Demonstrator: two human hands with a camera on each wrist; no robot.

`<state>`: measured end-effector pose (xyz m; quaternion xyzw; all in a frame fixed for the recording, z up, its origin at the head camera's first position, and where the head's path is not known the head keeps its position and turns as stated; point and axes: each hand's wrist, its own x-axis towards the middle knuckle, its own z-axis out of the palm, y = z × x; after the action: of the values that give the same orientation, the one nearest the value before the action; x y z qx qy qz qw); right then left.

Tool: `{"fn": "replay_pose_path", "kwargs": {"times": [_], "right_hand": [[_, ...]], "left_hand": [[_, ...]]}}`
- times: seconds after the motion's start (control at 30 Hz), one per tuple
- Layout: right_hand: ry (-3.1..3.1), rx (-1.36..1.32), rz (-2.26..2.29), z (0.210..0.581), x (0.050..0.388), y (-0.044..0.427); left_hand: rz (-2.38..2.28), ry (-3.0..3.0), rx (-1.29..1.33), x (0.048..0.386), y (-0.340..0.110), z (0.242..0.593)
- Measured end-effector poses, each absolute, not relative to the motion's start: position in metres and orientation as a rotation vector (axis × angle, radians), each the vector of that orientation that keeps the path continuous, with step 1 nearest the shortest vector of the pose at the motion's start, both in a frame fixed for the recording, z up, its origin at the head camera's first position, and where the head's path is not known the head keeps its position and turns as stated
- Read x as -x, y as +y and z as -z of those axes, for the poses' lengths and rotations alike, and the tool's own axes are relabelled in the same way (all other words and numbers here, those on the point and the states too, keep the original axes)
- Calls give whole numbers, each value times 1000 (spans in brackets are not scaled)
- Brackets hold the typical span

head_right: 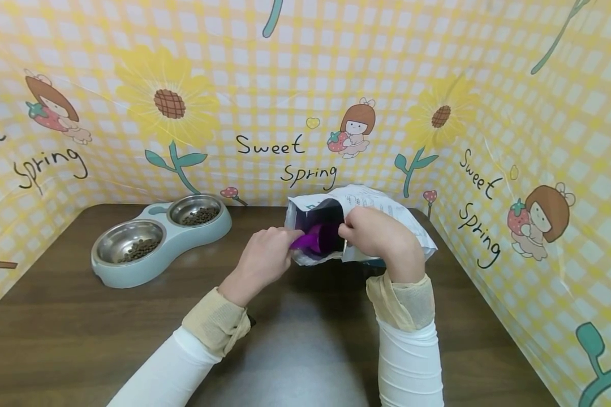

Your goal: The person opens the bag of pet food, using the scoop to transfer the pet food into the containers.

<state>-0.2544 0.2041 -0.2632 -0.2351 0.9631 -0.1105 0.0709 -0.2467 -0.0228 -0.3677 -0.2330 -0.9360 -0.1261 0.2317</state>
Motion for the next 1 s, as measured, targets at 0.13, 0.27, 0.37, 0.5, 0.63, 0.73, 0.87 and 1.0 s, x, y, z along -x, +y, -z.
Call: {"fn": "replay_pose_path", "kwargs": {"times": [0.13,0.27,0.37,0.5,0.63,0.73,0.87,1.0], "right_hand": [[2896,706,336,264,255,205],[2898,708,333,264,254,205],[2900,709,331,264,255,205],[2901,715,333,264,255,205],[2904,726,334,264,255,205],[2903,725,335,263,254,205],[2896,720,343,263,254,206],[2891,726,348,264,254,206]], "left_hand": [[427,-2613,625,248,-23,368],[471,-2652,598,249,-23,369],[485,-2673,589,249,-23,369],[539,-2706,575,249,-24,367],[620,-2746,549,250,-25,365],[664,-2785,531,251,-27,365],[681,-2835,512,253,-29,368],[659,-2882,484,255,-31,370]]}}
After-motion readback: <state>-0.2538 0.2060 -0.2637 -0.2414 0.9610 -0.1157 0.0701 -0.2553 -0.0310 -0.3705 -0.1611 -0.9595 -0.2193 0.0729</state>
